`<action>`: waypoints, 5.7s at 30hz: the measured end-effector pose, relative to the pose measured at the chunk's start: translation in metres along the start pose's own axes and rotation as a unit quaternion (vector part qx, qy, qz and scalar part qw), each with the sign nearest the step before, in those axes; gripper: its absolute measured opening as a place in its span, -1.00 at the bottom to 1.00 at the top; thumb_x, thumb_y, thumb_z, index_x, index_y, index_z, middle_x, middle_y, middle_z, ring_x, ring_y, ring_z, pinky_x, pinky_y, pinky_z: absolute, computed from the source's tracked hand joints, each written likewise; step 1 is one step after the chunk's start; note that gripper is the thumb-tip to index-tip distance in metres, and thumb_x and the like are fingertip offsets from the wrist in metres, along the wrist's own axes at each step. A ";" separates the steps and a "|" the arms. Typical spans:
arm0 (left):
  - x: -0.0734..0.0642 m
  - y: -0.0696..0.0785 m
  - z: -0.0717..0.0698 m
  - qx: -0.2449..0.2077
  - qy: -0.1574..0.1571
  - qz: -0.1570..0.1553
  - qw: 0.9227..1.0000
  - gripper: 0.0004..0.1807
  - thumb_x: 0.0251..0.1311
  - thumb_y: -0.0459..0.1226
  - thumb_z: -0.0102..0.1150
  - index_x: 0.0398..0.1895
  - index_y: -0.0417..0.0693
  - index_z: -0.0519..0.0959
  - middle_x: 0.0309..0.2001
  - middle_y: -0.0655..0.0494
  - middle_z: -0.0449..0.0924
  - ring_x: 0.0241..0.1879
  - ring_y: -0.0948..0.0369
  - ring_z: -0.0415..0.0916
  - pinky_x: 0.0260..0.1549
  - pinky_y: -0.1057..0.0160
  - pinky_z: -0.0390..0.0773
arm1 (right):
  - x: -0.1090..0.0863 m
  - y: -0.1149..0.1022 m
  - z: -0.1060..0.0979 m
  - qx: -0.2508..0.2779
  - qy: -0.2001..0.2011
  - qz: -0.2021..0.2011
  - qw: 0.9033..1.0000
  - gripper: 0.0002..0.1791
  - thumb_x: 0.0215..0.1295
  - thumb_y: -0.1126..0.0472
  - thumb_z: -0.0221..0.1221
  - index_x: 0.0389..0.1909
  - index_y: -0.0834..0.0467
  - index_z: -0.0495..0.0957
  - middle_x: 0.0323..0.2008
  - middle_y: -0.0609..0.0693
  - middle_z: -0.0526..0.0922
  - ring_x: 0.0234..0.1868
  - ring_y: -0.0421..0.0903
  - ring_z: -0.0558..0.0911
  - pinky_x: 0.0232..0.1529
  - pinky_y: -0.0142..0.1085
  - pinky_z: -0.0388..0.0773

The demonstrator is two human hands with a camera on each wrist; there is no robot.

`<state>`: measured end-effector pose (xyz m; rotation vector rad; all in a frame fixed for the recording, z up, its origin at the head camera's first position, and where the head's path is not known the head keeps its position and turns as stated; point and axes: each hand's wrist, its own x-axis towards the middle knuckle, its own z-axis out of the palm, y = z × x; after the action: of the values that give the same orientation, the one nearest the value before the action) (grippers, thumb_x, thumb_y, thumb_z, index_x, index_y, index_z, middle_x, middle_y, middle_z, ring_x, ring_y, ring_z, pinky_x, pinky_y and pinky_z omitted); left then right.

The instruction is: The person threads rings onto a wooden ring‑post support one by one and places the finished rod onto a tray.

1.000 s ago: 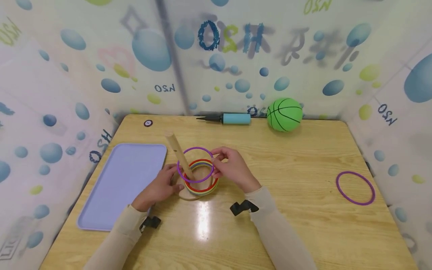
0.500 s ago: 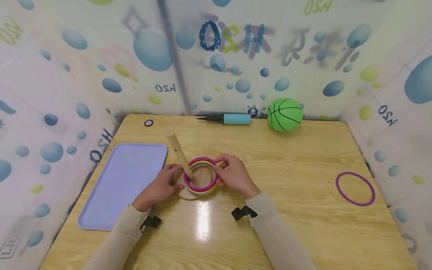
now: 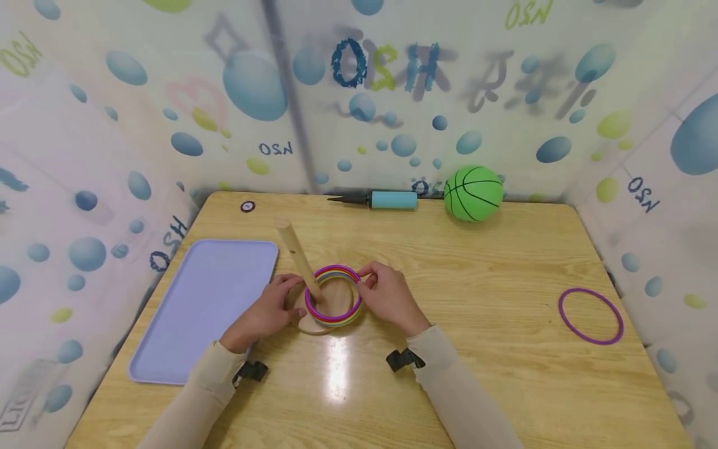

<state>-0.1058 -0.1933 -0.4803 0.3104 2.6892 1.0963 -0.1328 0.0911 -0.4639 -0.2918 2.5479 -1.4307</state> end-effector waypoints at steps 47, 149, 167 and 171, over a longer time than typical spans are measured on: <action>0.000 -0.002 0.004 -0.011 -0.002 -0.012 1.000 -0.23 0.21 -0.40 0.42 0.53 -0.14 0.43 0.44 -0.26 0.36 0.47 -0.31 0.17 0.44 -0.33 0.21 | -0.078 0.100 -0.175 -0.007 0.149 -0.012 0.989 -0.69 0.60 0.07 0.18 0.19 0.12 0.62 -0.28 -0.20 0.73 -0.29 -0.19 0.72 -0.32 -0.39 0.64; -0.003 -0.001 0.005 0.003 0.003 0.002 1.000 -0.29 0.23 -0.40 0.38 0.49 -0.09 0.47 0.43 -0.27 0.38 0.45 -0.30 0.20 0.42 -0.32 0.22 | -0.106 0.121 -0.263 0.036 -0.013 0.008 0.999 -0.70 0.56 0.37 0.16 0.21 0.20 0.65 -0.16 -0.14 0.77 -0.19 -0.17 0.79 -0.16 -0.29 0.76; 0.000 -0.001 0.002 0.006 -0.002 0.003 1.000 -0.29 0.23 -0.40 0.39 0.49 -0.10 0.47 0.43 -0.26 0.37 0.46 -0.28 0.20 0.44 -0.31 0.22 | -0.082 0.039 -0.223 0.182 -0.058 -0.113 0.975 -0.67 0.49 0.58 0.08 0.18 0.34 0.59 -0.25 0.03 0.77 -0.36 -0.14 0.76 -0.36 -0.27 0.74; 0.000 -0.002 0.001 0.005 -0.003 0.005 1.000 -0.29 0.23 -0.40 0.38 0.49 -0.11 0.47 0.42 -0.27 0.38 0.45 -0.28 0.21 0.43 -0.31 0.22 | -0.076 0.021 -0.210 0.244 -0.079 -0.157 0.954 -0.62 0.46 0.66 0.02 0.19 0.39 0.56 -0.21 0.05 0.76 -0.33 -0.15 0.79 -0.35 -0.27 0.76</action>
<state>-0.1060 -0.1937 -0.4823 0.3294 2.6910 1.0834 -0.1183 0.2937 -0.3693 -0.7141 1.9986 -1.9967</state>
